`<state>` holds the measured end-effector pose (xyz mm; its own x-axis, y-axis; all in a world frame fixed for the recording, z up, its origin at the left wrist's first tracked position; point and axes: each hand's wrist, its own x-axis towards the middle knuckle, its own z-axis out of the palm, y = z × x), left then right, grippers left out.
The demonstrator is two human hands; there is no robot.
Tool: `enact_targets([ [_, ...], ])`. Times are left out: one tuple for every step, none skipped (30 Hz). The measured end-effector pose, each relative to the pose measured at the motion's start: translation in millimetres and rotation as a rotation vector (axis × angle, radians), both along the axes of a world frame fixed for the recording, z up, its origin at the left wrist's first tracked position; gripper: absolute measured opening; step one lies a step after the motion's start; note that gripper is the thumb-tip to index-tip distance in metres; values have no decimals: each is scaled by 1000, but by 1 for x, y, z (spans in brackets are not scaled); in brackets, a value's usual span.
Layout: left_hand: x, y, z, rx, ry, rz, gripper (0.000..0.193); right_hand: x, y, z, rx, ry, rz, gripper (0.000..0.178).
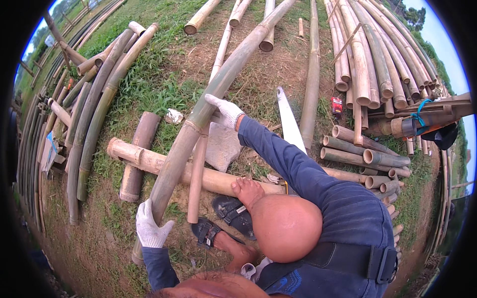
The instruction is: The person sits on the ground and uses a hand saw to cut bamboo poles into shorter sections. They repeatedly position a bamboo pole on a makeshift support, saw through it, and then move the cut pieces aside to a pile.
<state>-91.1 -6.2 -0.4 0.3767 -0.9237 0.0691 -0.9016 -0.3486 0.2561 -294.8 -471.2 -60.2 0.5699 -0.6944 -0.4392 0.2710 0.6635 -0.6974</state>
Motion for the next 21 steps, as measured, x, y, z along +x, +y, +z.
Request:
enact_targets([
  [2, 3, -9, -11, -53, -10, 110, -2, -4, -4, -19, -33, 25, 70],
  [5, 7, -19, -12, -40, 60, 110, -4, -10, -7, 0, -29, 13, 71],
  [11, 13, -26, -41, -34, 114, 109, -3, -17, -10, -2, -84, -23, 72],
  [17, 19, -32, -14, -8, 206, 108, -2, -27, -11, 23, -120, -82, 72],
  [21, 23, -39, 28, -9, 312, 97, 1, -36, -11, 59, -142, -141, 73],
  [22, 30, -42, -23, -20, 275, 93, 5, -47, -10, 91, -191, -203, 71],
  [22, 36, -45, -19, -12, 281, 89, 10, -57, -8, 98, -302, -198, 68],
  [22, 41, -47, -21, -2, 287, 85, 15, -64, -6, 140, -350, -250, 66],
  [18, 47, -47, -63, 9, 299, 76, 18, -69, -4, 125, -266, -275, 60],
  [17, 53, -47, -49, 92, 320, 75, 22, -70, -3, 58, -213, -223, 58],
  [16, 60, -45, -21, 177, 339, 75, 25, -70, -3, 7, -136, -196, 56],
  [14, 70, -43, -2, 253, 344, 75, 25, -64, -4, 15, 0, -213, 54],
  [20, 81, -40, 63, 365, 324, 74, 26, -58, -5, -40, 109, -172, 51],
  [27, 93, -38, 145, 462, 311, 82, 23, -49, -8, -68, 113, -90, 56],
  [36, 105, -36, 190, 615, 284, 86, 22, -40, -12, -85, 119, -35, 61],
  [45, 119, -35, 248, 763, 277, 89, 17, -30, -16, -133, 77, 48, 72],
  [52, 130, -37, 304, 907, 280, 90, 16, -23, -21, -177, 186, 37, 80],
  [57, 142, -40, 363, 1028, 307, 92, 10, -17, -27, -304, 274, 100, 86],
  [57, 154, -42, 369, 1146, 321, 90, 7, -17, -32, -414, 485, 109, 90],
  [58, 162, -46, 368, 1223, 328, 88, 4, -20, -38, -568, 595, 146, 97],
  [57, 167, -49, 385, 1264, 357, 89, 3, -26, -43, -541, 643, 165, 98],
])
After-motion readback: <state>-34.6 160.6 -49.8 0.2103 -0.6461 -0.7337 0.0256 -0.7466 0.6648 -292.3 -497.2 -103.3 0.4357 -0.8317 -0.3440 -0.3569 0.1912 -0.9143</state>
